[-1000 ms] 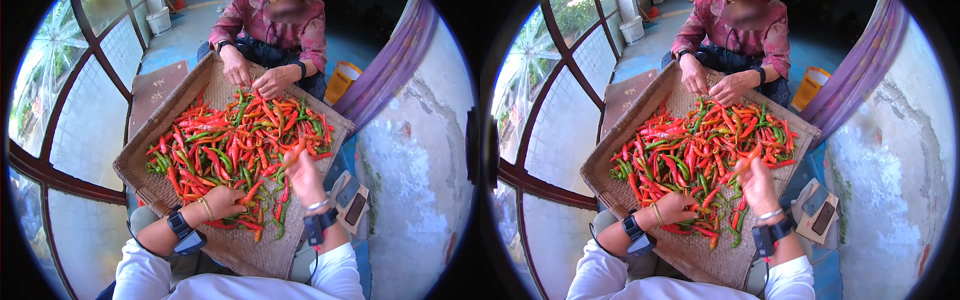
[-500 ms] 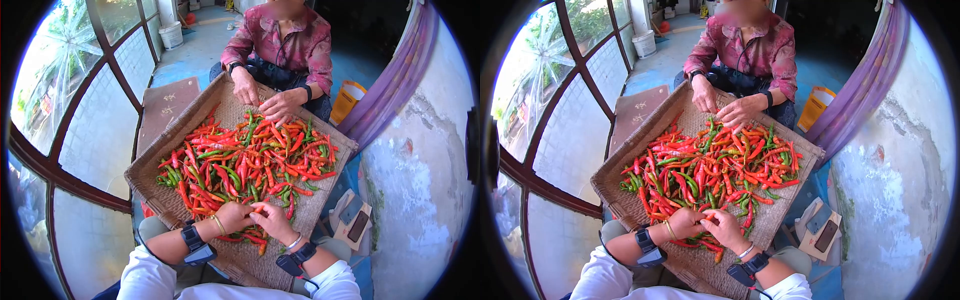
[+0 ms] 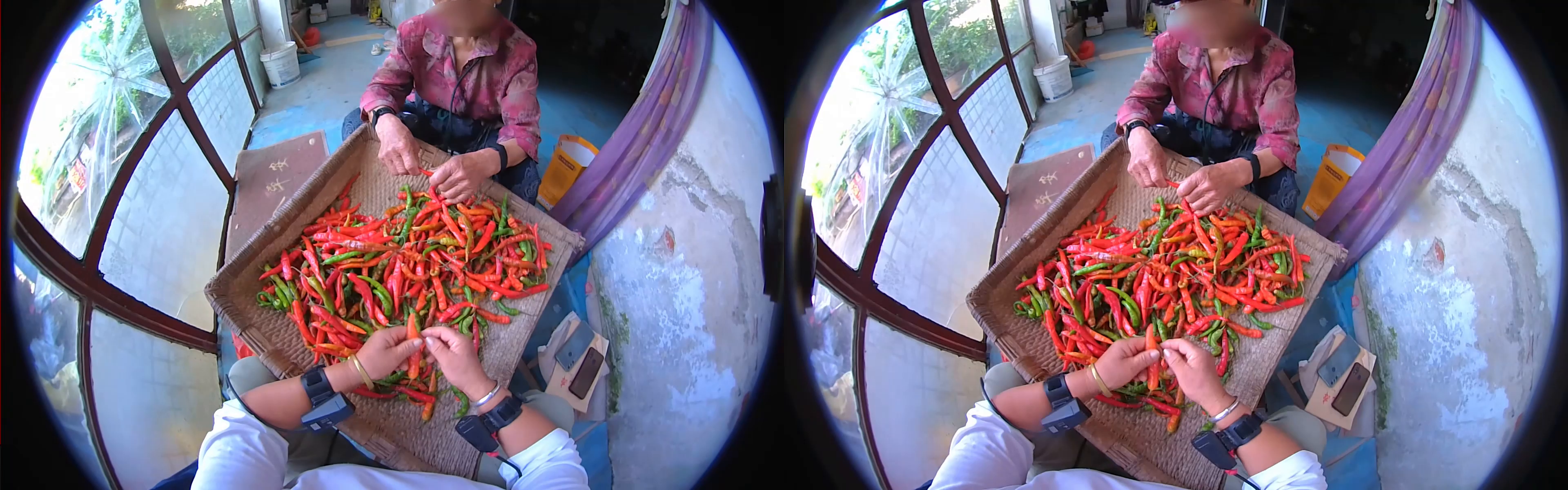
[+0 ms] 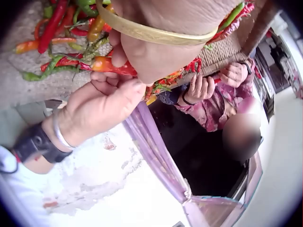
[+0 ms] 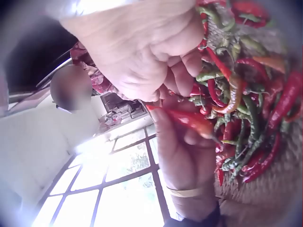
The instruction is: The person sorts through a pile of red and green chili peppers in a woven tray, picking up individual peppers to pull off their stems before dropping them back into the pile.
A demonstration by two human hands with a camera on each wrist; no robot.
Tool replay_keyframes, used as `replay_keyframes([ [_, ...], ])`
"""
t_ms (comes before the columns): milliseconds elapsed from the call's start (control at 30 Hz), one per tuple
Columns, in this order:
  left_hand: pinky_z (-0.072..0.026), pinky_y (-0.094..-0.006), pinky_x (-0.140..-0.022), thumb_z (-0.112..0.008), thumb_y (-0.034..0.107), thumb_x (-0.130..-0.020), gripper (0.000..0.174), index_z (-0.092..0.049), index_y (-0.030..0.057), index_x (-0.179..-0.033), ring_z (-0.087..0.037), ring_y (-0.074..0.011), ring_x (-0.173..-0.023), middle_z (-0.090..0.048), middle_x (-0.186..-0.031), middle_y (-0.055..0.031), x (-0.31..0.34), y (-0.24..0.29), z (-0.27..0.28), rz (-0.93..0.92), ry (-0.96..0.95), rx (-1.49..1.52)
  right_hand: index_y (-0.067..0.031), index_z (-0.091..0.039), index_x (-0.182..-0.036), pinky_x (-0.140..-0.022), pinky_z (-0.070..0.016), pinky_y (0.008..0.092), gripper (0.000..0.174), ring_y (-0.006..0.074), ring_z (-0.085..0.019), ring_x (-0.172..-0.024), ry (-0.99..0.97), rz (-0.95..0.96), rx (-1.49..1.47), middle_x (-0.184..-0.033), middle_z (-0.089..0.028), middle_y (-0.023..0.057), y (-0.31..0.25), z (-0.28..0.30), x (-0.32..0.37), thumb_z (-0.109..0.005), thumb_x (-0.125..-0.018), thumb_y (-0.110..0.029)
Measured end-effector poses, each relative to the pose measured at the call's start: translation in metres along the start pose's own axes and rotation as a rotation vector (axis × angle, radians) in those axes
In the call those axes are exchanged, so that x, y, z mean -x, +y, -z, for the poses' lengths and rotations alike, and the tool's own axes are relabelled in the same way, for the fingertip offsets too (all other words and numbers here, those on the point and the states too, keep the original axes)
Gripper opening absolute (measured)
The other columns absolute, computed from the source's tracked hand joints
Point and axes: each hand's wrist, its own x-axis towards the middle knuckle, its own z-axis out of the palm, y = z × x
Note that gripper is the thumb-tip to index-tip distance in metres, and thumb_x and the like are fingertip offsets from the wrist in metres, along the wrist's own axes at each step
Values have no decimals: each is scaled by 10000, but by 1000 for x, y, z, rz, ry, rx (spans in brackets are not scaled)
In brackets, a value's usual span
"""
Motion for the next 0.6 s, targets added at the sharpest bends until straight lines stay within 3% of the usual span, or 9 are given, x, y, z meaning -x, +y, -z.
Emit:
replay_keyframes([
  [33, -397, -178, -450, -504, 233, -878, 198, -541, 40, -897, -492, -43, -501, -535, -620, 42, -1, 3, 2, 50, 52, 162, -15, -560, -998, -554, -462, 234, 194, 103, -560, -611, -1, 2, 1, -745, -585, 30, 4, -2, 1, -529, -832, -110],
  [100, -408, -163, -447, -491, 201, -882, 158, -521, 56, -937, -495, -43, -493, -547, -653, 18, -3, 4, 6, 59, 43, 291, -54, -522, -1085, -570, -472, 267, 302, 137, -577, -619, 60, 251, 199, -744, -587, 69, 6, -7, 2, -554, -785, -42],
  [167, -432, -171, -462, -484, 207, -884, 140, -514, 72, -903, -516, -50, -520, -582, -705, -13, -3, 4, 9, 101, 77, 612, -98, -479, -1153, -593, -481, 302, 444, 194, -591, -665, 35, 264, 251, -808, -580, 97, 1, -8, 2, -593, -731, -16],
  [233, -454, -185, -465, -482, 172, -882, 100, -512, 77, -889, -541, -68, -536, -592, -719, -21, -4, -2, 12, 105, 62, 714, -110, -465, -1168, -609, -485, 319, 495, 234, -590, -726, 57, 601, 520, -880, -567, 87, -17, -12, 3, -633, -706, -52],
  [300, -464, -193, -475, -485, 150, -878, 89, -512, 68, -902, -560, -76, -562, -596, -726, -24, -3, -5, 14, 130, 31, 854, -111, -501, -1125, -621, -487, 329, 469, 254, -584, -764, 23, 574, 537, -925, -555, 80, -18, -14, 6, -663, -686, -86],
  [367, -475, -200, -495, -483, 126, -877, 75, -519, 61, -890, -573, -83, -585, -600, -732, -26, -2, -3, 15, 131, 4, 874, -55, -506, -1102, -623, -466, 282, 466, 228, -572, -725, 57, 654, 538, -824, -540, 93, -13, -14, 6, -672, -666, -44],
  [433, -482, -208, -507, -484, 155, -878, 104, -528, 60, -873, -575, -89, -581, -612, -734, -41, -1, -3, 14, 170, -34, 929, -49, -530, -1064, -592, -466, 249, 360, 176, -570, -684, 52, 608, 505, -806, -553, 70, -12, -13, 7, -641, -722, -62],
  [500, -483, -210, -507, -481, 171, -880, 124, -532, 62, -850, -575, -93, -579, -617, -733, -48, 0, 0, 14, 184, -24, 961, -39, -534, -1040, -565, -462, 217, 250, 121, -550, -621, 24, 202, -175, -761, -563, 47, -9, -15, 8, -572, -799, -92],
  [600, -479, -214, -499, -476, 199, -882, 162, -535, 68, -809, -571, -96, -571, -625, -732, -57, -2, 3, 18, 175, 31, 978, -36, -549, -971, -507, -449, 194, 176, 72, -532, -558, 72, 31, -402, -694, -576, 26, -12, 1, 7, -504, -858, -163],
])
